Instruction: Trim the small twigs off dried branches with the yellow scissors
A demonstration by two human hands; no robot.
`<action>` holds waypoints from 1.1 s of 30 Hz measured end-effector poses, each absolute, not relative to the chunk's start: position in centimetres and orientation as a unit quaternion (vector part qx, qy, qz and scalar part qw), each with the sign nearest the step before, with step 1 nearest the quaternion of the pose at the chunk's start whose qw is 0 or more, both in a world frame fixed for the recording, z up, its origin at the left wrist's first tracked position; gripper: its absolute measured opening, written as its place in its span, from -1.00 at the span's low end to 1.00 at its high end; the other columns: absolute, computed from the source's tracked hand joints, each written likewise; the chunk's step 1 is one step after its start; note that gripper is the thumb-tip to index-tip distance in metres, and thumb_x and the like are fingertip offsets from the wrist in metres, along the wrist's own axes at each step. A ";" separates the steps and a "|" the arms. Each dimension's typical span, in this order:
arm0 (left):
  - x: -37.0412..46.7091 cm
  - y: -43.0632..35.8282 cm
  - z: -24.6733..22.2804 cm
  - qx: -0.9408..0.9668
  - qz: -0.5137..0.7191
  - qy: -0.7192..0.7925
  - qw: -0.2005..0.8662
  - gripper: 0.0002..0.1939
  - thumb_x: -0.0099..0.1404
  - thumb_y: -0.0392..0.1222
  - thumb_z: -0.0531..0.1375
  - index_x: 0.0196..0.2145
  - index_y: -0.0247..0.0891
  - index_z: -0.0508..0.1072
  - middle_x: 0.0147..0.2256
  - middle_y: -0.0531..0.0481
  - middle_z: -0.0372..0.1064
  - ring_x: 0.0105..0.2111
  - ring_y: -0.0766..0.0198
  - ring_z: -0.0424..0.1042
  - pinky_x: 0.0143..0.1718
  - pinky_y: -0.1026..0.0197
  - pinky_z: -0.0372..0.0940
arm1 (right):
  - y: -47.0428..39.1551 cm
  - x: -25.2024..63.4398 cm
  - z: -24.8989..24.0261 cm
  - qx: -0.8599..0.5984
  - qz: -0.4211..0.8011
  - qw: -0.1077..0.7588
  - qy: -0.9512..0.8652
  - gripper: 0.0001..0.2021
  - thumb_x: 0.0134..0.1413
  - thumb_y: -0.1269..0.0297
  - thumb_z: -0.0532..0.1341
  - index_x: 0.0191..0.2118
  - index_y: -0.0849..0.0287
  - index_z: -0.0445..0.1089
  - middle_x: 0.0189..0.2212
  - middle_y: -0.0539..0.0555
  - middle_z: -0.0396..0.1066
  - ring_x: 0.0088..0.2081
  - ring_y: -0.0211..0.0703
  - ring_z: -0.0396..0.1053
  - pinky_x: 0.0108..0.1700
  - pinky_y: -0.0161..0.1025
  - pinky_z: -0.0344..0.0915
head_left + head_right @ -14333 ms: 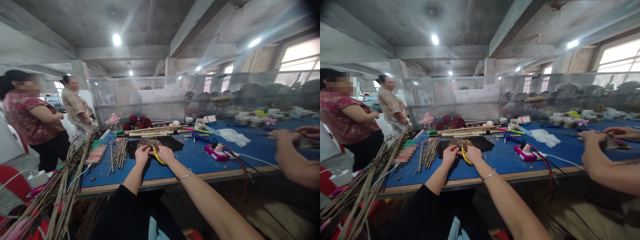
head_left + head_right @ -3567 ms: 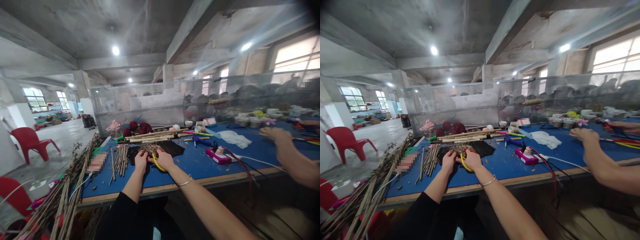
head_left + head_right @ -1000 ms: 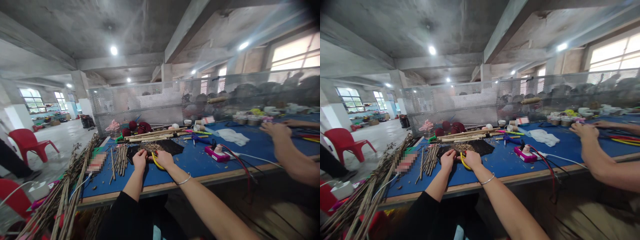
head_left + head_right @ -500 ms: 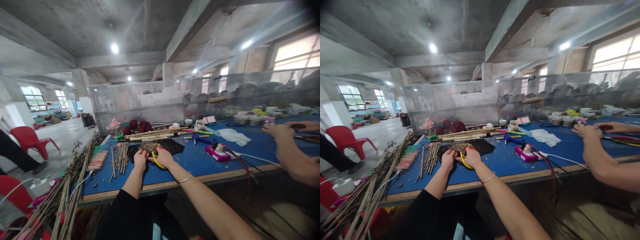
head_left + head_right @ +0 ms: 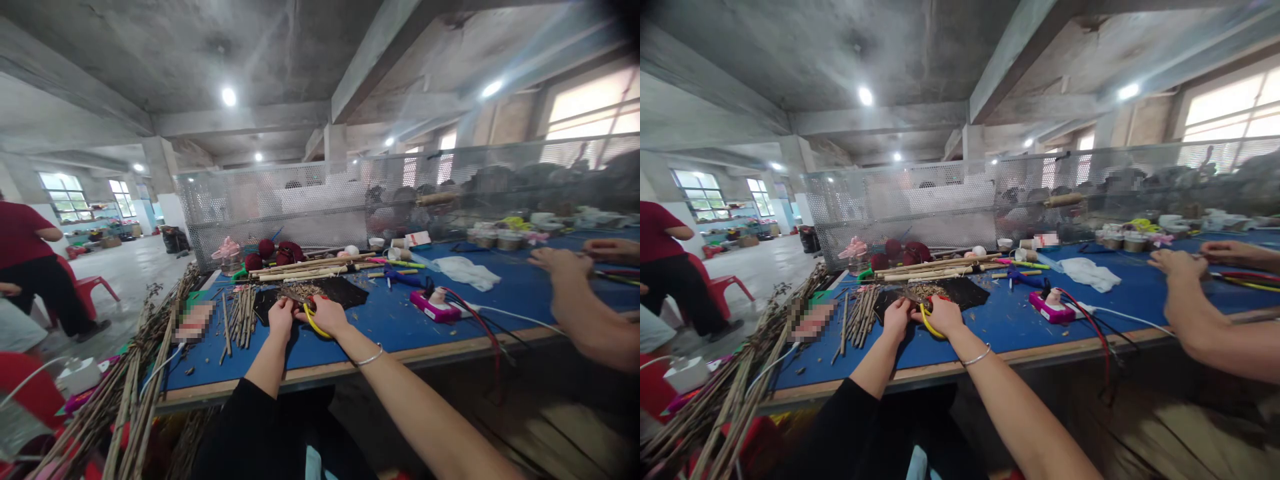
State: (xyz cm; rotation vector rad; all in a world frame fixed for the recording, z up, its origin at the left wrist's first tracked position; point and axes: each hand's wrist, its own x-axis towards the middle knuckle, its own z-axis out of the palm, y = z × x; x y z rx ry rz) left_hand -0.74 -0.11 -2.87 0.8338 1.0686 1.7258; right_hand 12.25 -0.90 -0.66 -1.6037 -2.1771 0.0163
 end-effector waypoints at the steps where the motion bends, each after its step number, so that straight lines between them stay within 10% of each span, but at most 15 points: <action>1: -0.8 -0.1 -2.9 0.361 0.692 0.447 0.437 -0.81 -0.03 -0.18 0.22 -0.47 -0.40 0.43 -0.53 -0.04 0.39 -0.56 0.37 0.35 -0.52 0.35 0.25 | -0.9 12.2 -0.7 -0.578 0.001 0.225 -0.784 -0.40 -0.16 -0.27 0.05 -0.20 0.20 0.25 -0.26 0.18 0.39 -0.18 -0.03 0.34 -0.19 -0.24 0.15; 33: -1.0 0.1 -3.7 0.410 0.662 0.517 0.356 -0.71 0.04 -0.03 0.13 -0.56 -0.35 0.41 -0.62 0.00 0.32 -0.65 0.38 0.26 -0.61 0.32 0.22 | -0.9 12.2 -0.3 -0.605 0.015 0.178 -0.776 -0.35 -0.13 -0.33 -0.08 -0.25 0.17 0.34 -0.28 0.20 0.42 -0.22 -0.01 0.37 -0.25 -0.22 0.20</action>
